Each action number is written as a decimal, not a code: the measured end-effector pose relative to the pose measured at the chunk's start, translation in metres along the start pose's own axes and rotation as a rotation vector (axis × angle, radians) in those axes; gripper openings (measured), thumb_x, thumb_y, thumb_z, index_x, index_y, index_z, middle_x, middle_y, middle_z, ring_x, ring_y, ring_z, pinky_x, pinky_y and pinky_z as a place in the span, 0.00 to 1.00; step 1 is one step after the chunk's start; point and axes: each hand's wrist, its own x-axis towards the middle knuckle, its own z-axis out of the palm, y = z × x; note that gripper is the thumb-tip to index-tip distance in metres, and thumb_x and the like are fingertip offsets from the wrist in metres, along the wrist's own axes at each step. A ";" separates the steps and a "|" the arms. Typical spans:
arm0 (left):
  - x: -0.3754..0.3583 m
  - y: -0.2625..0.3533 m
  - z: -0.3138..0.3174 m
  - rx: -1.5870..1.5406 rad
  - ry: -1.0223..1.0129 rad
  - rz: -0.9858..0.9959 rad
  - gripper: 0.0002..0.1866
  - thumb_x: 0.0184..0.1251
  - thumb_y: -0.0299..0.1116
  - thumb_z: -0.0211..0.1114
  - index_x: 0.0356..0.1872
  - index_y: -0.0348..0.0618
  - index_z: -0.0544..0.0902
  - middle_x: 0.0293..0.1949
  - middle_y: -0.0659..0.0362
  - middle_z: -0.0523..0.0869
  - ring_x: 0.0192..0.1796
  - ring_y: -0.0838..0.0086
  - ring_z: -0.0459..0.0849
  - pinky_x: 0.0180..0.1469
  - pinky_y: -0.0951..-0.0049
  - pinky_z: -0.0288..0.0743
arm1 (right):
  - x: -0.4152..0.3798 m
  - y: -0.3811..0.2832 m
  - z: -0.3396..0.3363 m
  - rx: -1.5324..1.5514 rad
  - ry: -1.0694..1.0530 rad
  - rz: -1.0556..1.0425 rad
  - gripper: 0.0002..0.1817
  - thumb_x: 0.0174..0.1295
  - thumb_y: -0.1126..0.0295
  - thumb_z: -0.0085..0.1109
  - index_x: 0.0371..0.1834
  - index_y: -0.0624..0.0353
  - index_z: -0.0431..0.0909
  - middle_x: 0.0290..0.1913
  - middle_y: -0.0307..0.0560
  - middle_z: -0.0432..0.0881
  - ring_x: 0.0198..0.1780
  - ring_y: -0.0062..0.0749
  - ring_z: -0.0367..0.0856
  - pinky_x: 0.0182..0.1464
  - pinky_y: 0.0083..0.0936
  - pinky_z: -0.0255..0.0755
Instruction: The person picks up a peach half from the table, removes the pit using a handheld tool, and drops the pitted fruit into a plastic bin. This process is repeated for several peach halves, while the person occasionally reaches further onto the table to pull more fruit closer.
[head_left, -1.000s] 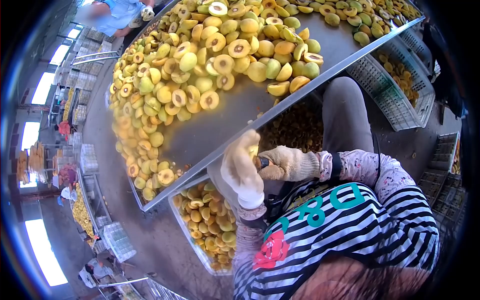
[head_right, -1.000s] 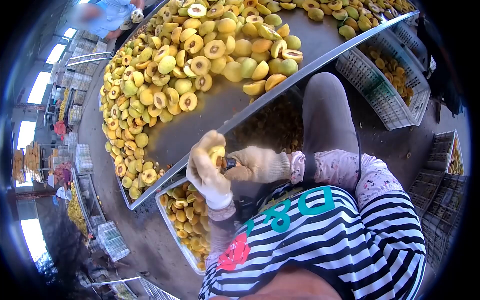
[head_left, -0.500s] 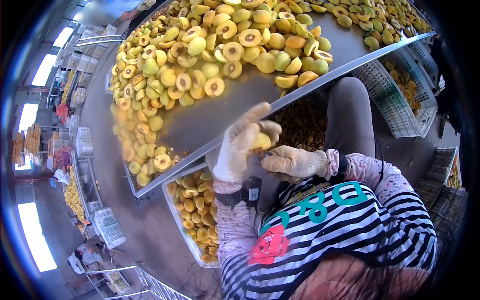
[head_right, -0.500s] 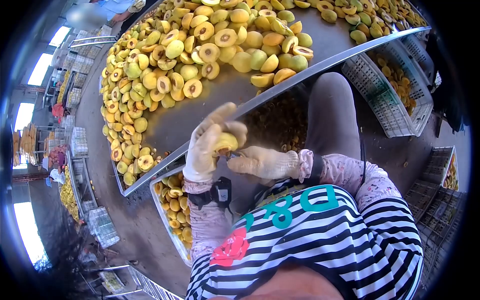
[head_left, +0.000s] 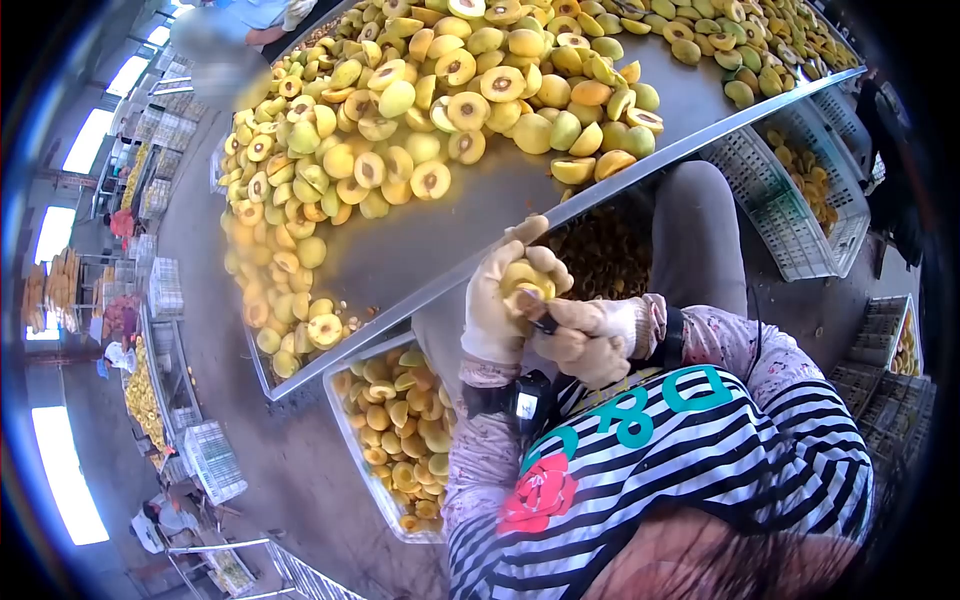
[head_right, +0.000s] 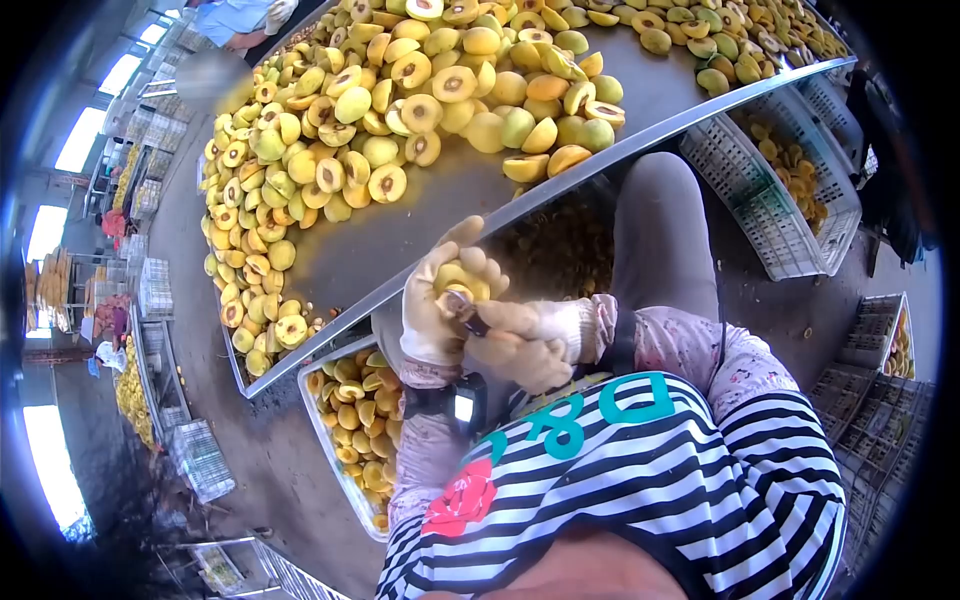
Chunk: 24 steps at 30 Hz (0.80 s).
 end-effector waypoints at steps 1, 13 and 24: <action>0.008 -0.006 -0.006 -0.146 0.071 0.024 0.20 0.79 0.33 0.48 0.64 0.31 0.73 0.33 0.52 0.86 0.33 0.59 0.85 0.42 0.59 0.84 | 0.001 -0.002 0.002 0.121 -0.150 0.001 0.27 0.74 0.37 0.49 0.34 0.51 0.71 0.16 0.28 0.65 0.12 0.13 0.60 0.14 0.12 0.59; -0.223 -0.096 -0.299 2.091 1.413 0.285 0.25 0.71 0.38 0.57 0.64 0.33 0.74 0.55 0.41 0.83 0.60 0.47 0.80 0.65 0.53 0.74 | 0.010 -0.001 0.003 -0.269 0.839 -0.121 0.23 0.78 0.44 0.49 0.32 0.51 0.71 0.19 0.31 0.65 0.14 0.14 0.61 0.15 0.18 0.61; 0.032 0.127 -0.056 2.057 0.459 1.091 0.11 0.71 0.31 0.60 0.49 0.38 0.84 0.47 0.49 0.86 0.48 0.55 0.85 0.55 0.59 0.78 | -0.021 -0.027 0.009 -0.398 0.915 -0.210 0.21 0.75 0.46 0.51 0.34 0.52 0.69 0.18 0.32 0.66 0.13 0.18 0.62 0.15 0.19 0.57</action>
